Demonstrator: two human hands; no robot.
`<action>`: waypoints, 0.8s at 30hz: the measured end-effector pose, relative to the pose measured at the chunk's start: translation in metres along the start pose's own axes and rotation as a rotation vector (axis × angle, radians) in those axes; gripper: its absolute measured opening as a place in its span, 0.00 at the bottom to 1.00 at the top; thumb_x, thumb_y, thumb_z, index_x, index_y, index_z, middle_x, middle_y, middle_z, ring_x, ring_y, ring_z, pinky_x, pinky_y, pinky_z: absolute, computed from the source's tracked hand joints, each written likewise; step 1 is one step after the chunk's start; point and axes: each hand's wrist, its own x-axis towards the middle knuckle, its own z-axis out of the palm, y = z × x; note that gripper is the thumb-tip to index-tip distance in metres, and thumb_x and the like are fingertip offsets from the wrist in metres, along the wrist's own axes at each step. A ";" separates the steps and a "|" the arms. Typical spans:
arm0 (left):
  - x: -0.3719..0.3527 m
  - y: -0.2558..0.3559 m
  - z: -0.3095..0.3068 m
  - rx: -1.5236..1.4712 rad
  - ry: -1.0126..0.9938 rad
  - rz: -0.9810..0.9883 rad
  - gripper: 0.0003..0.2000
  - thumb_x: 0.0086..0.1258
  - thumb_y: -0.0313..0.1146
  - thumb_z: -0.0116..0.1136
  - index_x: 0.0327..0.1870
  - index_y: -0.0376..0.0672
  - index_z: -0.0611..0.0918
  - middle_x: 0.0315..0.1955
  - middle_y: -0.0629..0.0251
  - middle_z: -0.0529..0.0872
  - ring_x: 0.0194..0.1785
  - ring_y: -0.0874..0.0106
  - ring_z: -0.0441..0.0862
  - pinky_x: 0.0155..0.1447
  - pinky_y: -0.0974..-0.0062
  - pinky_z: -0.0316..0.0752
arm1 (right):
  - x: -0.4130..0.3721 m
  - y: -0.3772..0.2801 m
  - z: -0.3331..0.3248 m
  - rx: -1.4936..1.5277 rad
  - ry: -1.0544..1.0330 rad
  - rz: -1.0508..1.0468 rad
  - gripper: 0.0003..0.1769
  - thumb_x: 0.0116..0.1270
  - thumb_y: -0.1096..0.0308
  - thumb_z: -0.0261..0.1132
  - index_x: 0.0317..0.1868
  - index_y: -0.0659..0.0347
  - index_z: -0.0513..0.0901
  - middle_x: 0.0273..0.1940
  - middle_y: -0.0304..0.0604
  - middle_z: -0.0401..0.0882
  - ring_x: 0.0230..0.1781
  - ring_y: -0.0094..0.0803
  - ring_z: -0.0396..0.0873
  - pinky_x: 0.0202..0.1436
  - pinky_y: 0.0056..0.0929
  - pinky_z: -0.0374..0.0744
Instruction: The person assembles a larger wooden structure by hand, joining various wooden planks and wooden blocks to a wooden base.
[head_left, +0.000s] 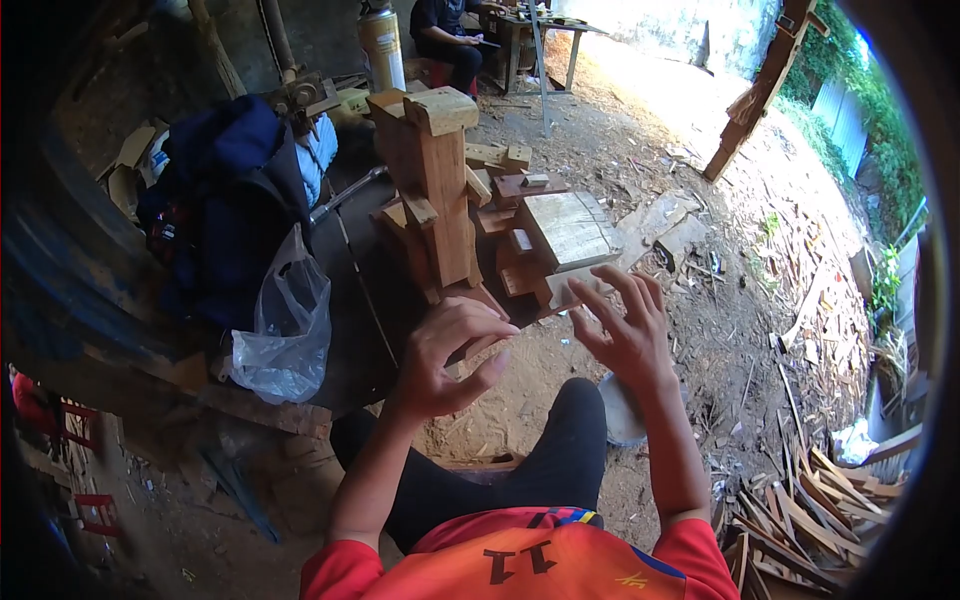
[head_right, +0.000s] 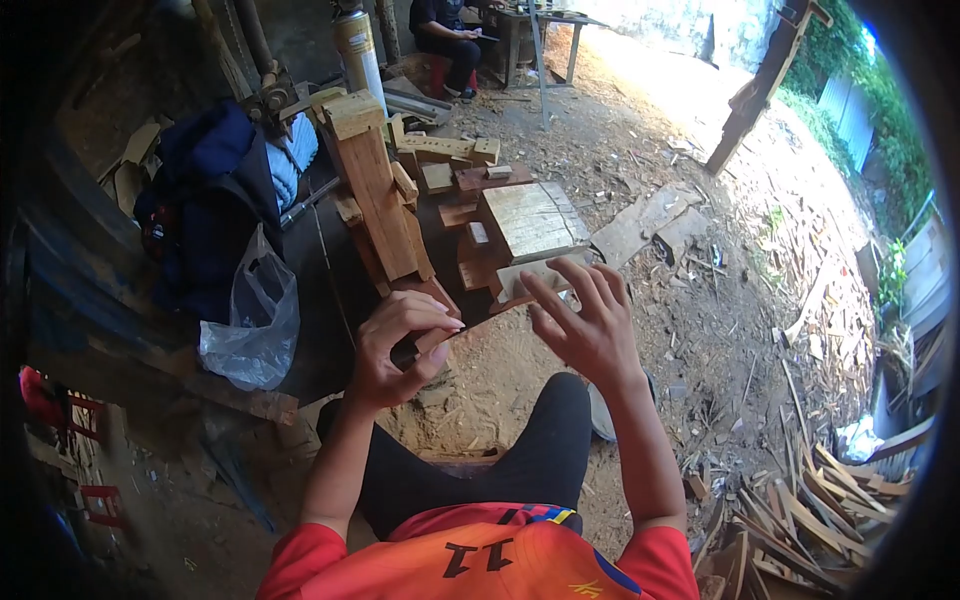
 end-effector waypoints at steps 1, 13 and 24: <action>0.000 0.001 0.000 -0.001 0.000 0.001 0.10 0.61 0.28 0.66 0.44 0.42 0.89 0.41 0.63 0.91 0.51 0.63 0.88 0.62 0.64 0.80 | 0.000 -0.002 -0.003 0.028 -0.008 0.005 0.34 0.56 0.68 0.79 0.65 0.42 0.86 0.59 0.41 0.81 0.56 0.39 0.82 0.66 0.46 0.77; -0.002 -0.005 0.000 -0.017 0.005 0.004 0.10 0.62 0.30 0.68 0.44 0.43 0.90 0.41 0.63 0.91 0.50 0.62 0.87 0.60 0.64 0.80 | 0.092 0.024 -0.005 0.182 0.083 0.144 0.23 0.68 0.64 0.73 0.64 0.51 0.85 0.55 0.47 0.86 0.59 0.44 0.84 0.64 0.44 0.79; 0.000 -0.006 -0.001 -0.054 0.016 0.006 0.11 0.60 0.30 0.68 0.44 0.43 0.90 0.40 0.62 0.90 0.50 0.60 0.87 0.60 0.62 0.80 | 0.217 0.106 0.128 0.247 -0.564 0.145 0.35 0.66 0.45 0.75 0.66 0.56 0.81 0.58 0.54 0.87 0.61 0.50 0.84 0.64 0.45 0.82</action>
